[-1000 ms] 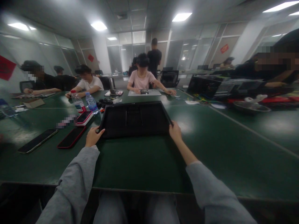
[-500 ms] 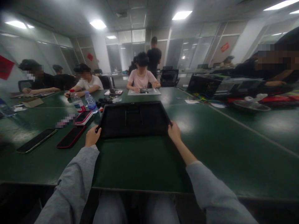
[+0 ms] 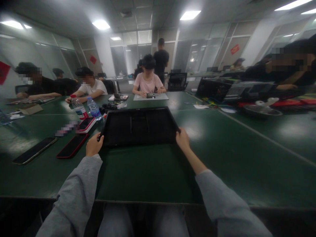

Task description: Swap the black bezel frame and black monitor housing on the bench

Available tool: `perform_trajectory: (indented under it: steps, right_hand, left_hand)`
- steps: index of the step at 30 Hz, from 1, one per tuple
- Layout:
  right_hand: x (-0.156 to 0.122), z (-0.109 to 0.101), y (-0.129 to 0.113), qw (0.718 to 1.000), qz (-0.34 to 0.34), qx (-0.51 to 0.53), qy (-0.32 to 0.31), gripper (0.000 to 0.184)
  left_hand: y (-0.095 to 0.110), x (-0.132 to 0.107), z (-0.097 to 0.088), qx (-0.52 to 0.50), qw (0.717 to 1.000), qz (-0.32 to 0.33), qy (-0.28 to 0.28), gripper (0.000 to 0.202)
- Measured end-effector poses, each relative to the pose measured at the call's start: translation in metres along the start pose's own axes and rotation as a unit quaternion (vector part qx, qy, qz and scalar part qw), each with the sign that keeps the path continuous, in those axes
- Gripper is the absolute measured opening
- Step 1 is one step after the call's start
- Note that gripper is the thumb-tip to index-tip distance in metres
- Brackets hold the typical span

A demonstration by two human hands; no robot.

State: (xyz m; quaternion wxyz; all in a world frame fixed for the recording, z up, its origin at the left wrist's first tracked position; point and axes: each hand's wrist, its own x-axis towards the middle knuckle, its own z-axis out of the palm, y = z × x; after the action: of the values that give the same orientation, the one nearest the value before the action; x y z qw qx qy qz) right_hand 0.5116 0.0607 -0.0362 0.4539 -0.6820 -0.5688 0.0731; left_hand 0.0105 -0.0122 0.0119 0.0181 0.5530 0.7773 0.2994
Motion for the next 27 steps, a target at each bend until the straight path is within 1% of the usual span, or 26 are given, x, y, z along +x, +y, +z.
perform_trajectory:
  steps: [5,8,12,16,21,24,27]
  right_hand:
    - [-0.002,-0.001,-0.003,1.000,-0.007,0.007,-0.003,0.041]
    - [-0.004,-0.001,-0.005,1.000,-0.001,0.008,-0.008,0.042]
    - [-0.006,-0.002,-0.007,1.000,0.004,0.006,-0.009,0.043]
    - [-0.006,-0.004,-0.009,1.000,0.019,-0.012,-0.012,0.044]
    - [-0.006,-0.002,-0.008,1.000,0.000,-0.017,-0.005,0.041]
    - [-0.003,-0.001,-0.005,1.000,-0.005,-0.011,0.002,0.039]
    - [-0.002,-0.001,-0.004,1.000,-0.010,-0.011,0.001,0.039]
  left_hand:
    - [0.000,-0.001,-0.003,0.013,0.999,-0.021,-0.020,0.046]
    - [0.001,-0.001,-0.006,0.013,0.999,-0.032,-0.019,0.047]
    - [0.003,-0.002,-0.007,0.012,0.999,-0.030,-0.017,0.047]
    - [0.001,-0.001,-0.002,0.009,1.000,-0.008,-0.018,0.044]
    - [-0.006,0.005,0.008,0.006,1.000,0.025,-0.015,0.040]
    - [-0.009,0.007,0.011,0.002,1.000,0.024,-0.016,0.039]
    - [-0.010,0.009,0.013,-0.009,1.000,0.004,-0.025,0.042]
